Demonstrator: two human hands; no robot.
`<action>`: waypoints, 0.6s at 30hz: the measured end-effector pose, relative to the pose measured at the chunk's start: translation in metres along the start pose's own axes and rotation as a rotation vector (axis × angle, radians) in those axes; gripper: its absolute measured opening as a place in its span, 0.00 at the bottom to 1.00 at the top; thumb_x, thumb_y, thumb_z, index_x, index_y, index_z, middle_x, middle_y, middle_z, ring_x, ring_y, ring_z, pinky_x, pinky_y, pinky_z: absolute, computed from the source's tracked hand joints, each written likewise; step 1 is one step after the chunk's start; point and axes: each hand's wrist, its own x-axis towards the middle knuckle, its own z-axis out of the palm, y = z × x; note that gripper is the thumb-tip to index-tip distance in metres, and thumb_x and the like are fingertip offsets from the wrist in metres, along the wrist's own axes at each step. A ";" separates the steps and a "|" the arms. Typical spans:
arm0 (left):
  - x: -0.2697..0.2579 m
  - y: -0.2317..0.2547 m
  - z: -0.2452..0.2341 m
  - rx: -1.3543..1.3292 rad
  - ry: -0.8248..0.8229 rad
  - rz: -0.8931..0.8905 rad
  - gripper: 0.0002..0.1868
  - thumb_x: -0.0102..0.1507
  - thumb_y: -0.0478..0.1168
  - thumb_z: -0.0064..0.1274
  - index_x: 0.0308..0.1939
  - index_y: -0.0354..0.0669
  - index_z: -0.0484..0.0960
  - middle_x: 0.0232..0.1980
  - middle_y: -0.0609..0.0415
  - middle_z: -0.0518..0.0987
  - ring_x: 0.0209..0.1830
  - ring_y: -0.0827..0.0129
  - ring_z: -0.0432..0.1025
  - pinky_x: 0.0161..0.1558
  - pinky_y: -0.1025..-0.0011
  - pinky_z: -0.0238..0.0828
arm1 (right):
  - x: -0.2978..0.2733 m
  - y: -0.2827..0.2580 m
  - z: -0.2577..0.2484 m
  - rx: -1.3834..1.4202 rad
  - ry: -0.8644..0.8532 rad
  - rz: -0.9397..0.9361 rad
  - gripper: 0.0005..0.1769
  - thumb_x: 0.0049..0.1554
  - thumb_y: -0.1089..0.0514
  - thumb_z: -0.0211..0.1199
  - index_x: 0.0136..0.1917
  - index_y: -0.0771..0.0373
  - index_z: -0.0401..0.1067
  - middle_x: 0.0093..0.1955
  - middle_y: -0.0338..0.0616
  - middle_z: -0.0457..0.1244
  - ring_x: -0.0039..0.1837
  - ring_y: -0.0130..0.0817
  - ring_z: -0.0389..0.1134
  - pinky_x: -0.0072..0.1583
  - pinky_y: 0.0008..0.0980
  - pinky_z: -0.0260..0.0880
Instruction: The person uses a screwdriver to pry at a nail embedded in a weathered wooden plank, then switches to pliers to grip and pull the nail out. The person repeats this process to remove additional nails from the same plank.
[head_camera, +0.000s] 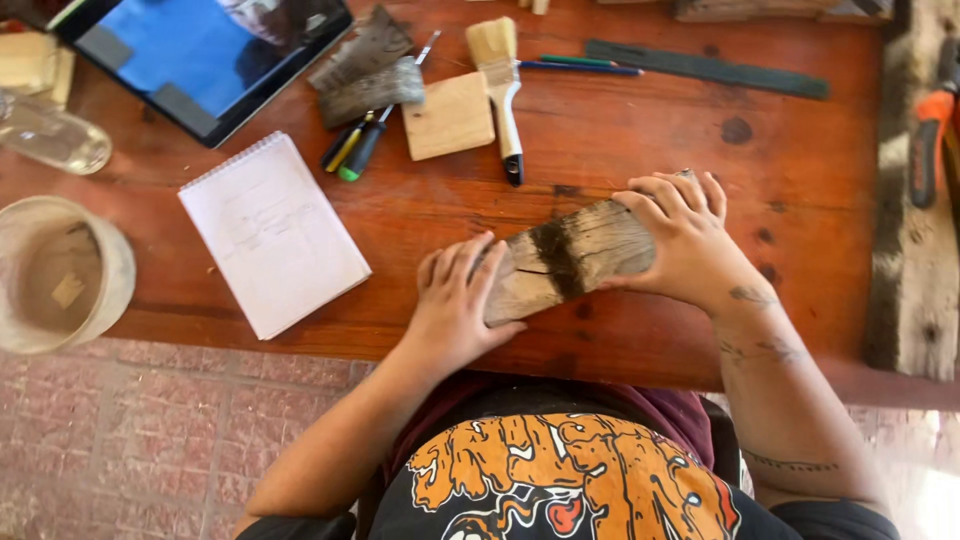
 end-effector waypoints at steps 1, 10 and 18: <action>0.005 -0.004 -0.005 -0.005 -0.010 0.018 0.65 0.48 0.69 0.75 0.81 0.44 0.66 0.80 0.44 0.66 0.77 0.50 0.60 0.73 0.48 0.51 | -0.008 0.000 0.002 0.001 0.003 0.021 0.64 0.37 0.13 0.71 0.79 0.43 0.66 0.78 0.39 0.59 0.84 0.45 0.54 0.81 0.70 0.43; 0.036 -0.028 -0.013 -0.051 -0.164 0.208 0.65 0.43 0.67 0.77 0.82 0.59 0.67 0.80 0.54 0.68 0.80 0.58 0.62 0.80 0.53 0.48 | -0.061 0.008 0.005 0.018 -0.033 0.114 0.67 0.30 0.17 0.78 0.77 0.45 0.66 0.71 0.40 0.60 0.80 0.45 0.56 0.82 0.70 0.36; 0.072 -0.005 -0.024 -0.125 -0.217 0.231 0.57 0.48 0.68 0.74 0.78 0.57 0.73 0.80 0.53 0.67 0.81 0.56 0.59 0.81 0.51 0.42 | -0.077 0.015 0.002 0.115 0.087 0.136 0.64 0.29 0.29 0.84 0.75 0.51 0.68 0.68 0.45 0.62 0.76 0.50 0.60 0.82 0.67 0.39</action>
